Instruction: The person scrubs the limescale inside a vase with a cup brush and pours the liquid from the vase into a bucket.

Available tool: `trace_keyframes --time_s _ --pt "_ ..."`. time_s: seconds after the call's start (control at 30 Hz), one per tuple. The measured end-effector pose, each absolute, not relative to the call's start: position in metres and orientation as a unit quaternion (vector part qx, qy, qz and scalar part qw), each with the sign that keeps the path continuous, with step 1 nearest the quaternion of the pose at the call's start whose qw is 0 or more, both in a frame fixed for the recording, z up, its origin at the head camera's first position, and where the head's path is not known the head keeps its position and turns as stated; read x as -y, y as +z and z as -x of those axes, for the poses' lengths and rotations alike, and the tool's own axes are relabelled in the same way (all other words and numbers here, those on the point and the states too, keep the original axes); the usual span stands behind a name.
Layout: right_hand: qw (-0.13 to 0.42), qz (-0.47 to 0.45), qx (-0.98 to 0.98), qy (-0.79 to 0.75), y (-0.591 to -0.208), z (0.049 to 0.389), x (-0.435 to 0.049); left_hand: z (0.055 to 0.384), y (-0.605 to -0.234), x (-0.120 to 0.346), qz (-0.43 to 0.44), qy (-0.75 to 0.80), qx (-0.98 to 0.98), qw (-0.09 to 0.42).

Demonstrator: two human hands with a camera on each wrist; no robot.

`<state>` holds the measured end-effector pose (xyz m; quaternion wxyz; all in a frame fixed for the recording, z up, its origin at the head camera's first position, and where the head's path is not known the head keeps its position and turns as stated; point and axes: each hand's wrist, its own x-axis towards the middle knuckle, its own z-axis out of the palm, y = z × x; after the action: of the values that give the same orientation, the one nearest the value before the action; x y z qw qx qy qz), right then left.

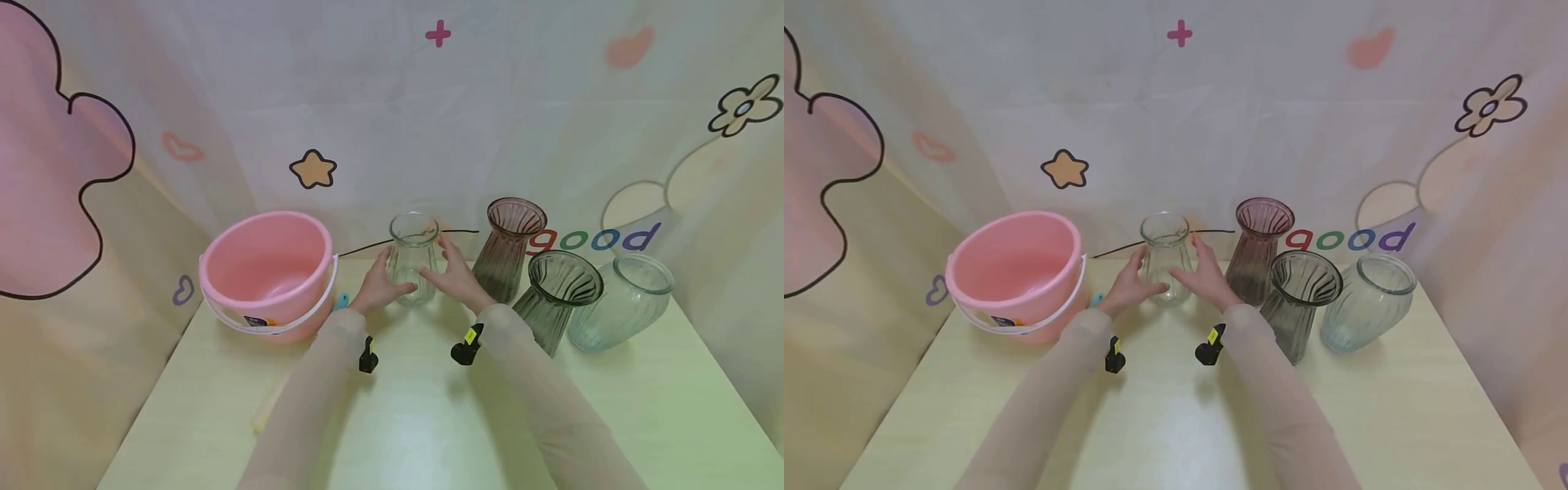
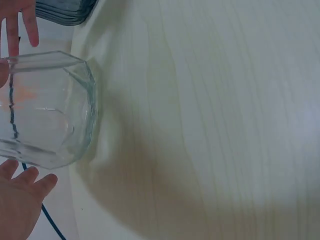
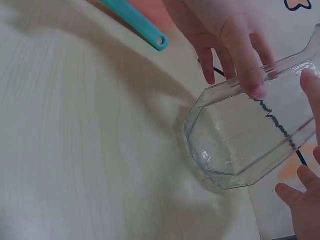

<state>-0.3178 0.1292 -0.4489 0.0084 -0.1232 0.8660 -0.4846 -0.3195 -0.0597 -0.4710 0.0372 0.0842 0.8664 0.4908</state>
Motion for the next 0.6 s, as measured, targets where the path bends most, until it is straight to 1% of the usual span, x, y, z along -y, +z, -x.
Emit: trace_keyframes --time_s 0.07,0.13,0.3,0.4,0.6 --pt "0.009 0.124 -0.861 -0.494 -0.451 0.321 -0.127 0.32 -0.471 0.055 -0.088 0.488 -0.868 0.036" --pt "0.004 0.129 -0.858 -0.498 -0.451 0.323 -0.124 0.321 -0.472 0.052 -0.088 0.485 -0.87 0.023" --pt "-0.024 0.144 -0.869 -0.472 -0.451 0.324 -0.115 0.321 -0.47 0.046 -0.073 0.48 -0.874 -0.02" --pt "-0.04 0.127 -0.883 -0.451 -0.451 0.321 -0.109 0.319 -0.471 0.046 -0.062 0.474 -0.878 -0.037" --pt "-0.056 0.109 -0.879 -0.461 -0.448 0.314 -0.107 0.313 -0.47 0.045 -0.045 0.462 -0.885 -0.042"
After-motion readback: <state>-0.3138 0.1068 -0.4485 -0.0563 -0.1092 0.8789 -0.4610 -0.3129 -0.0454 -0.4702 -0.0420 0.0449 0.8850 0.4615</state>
